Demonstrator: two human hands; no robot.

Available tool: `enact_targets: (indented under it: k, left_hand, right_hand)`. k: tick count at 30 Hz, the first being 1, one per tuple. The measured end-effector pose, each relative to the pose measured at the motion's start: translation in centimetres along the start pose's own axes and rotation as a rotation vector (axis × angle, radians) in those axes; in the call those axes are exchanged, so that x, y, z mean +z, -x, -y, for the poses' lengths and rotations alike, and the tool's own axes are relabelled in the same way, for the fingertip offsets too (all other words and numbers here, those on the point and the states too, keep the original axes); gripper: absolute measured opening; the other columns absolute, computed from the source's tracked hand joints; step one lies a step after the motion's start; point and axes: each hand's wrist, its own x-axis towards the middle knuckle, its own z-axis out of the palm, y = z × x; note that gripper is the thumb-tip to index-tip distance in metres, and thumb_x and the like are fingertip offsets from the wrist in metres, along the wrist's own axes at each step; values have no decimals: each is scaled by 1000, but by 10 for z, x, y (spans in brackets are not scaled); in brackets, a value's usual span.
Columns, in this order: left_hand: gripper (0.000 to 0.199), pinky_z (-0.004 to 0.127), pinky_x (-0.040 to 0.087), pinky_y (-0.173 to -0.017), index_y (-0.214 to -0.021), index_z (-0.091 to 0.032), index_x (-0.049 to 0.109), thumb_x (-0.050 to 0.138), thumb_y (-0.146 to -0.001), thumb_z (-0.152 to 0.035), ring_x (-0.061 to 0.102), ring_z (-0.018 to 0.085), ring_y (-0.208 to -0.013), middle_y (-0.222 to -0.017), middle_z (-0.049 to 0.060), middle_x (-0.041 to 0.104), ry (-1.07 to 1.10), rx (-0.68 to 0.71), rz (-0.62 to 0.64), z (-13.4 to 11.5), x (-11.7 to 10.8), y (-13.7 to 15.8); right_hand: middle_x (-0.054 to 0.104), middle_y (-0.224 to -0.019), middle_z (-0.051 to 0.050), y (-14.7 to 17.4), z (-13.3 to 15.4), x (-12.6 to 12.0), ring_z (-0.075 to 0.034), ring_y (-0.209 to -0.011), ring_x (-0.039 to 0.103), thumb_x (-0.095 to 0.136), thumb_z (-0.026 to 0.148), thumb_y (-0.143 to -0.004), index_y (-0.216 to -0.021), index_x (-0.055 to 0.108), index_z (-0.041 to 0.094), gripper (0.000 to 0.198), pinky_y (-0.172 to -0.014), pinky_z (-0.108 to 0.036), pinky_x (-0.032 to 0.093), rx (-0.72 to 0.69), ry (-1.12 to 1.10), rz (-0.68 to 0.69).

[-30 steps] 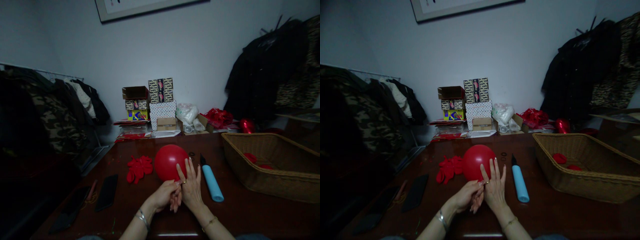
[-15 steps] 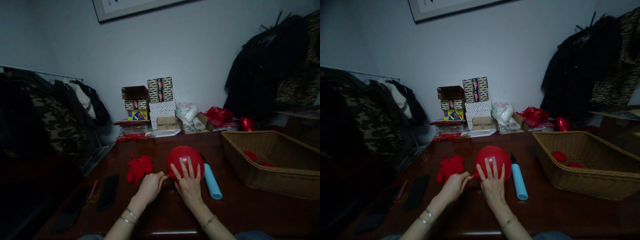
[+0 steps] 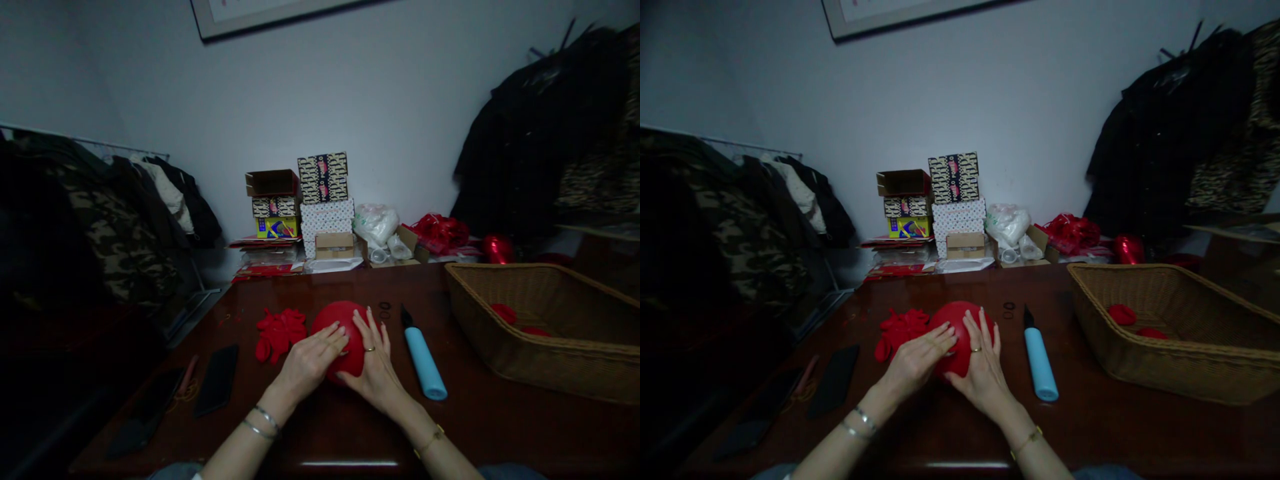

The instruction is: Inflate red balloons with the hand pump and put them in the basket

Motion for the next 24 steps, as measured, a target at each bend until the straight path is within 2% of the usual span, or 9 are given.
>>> enact_targets:
  k: [3, 8, 11, 14, 18, 21, 24]
  left_hand:
    - [38, 41, 36, -105, -121, -23, 57, 47, -87, -13, 47, 23, -121, -125, 6, 56, -58, 23, -43, 3, -2, 2]
    - [38, 37, 44, -98, -120, -23, 59, 53, -84, -13, 55, 24, -112, -120, 7, 60, -190, -15, -230, 7, -1, 6]
    - [37, 35, 50, -91, -119, -20, 59, 53, -84, -12, 60, 23, -105, -116, 8, 63, -376, 36, -312, 9, 2, 8]
    - [35, 32, 54, -84, -119, -15, 58, 52, -85, -11, 63, 21, -99, -113, 9, 64, -578, 83, -363, 11, 9, 8]
    - [32, 28, 57, -74, -117, -13, 58, 52, -86, -13, 67, 20, -89, -107, 9, 67, -675, 19, -416, 8, 20, 9]
    - [29, 26, 58, -69, -113, -14, 60, 51, -86, -15, 68, 20, -83, -103, 8, 69, -658, -27, -422, -2, 27, 9]
    - [27, 26, 58, -71, -111, -15, 62, 51, -86, -16, 68, 20, -84, -101, 8, 70, -626, 1, -398, -12, 32, 10]
  right_hand:
    - [24, -147, -16, -1, 0, -2, -28, -138, 10, 67, 30, -67, -140, 12, 17, 92, -107, -57, 14, 12, -77, -38]
    - [23, -147, -14, -2, -7, -2, -30, -136, 17, 64, 30, -75, -132, 34, 22, 65, -105, -58, 22, 16, -102, -156]
    - [23, -147, -11, -1, -13, 0, -30, -136, 18, 59, 25, -80, -131, 40, 26, 55, -103, -57, 27, -14, -81, -220]
    - [25, -148, -9, 1, -11, 4, -29, -136, 19, 50, 17, -85, -134, 38, 28, 52, -104, -57, 28, -61, -37, -255]
    - [24, -148, -11, 7, 5, 8, -30, -136, 16, 41, 12, -85, -142, 24, 22, 60, -104, -62, 21, -87, 46, -237]
    - [23, -148, -16, 8, 17, 8, -35, -136, 16, 49, 26, -82, -143, 17, 13, 70, -104, -65, 15, -70, 131, -186]
    - [26, -146, -20, 8, 17, 9, -36, -134, 19, 56, 41, -79, -142, 18, 10, 80, -104, -65, 12, -23, 224, -228]
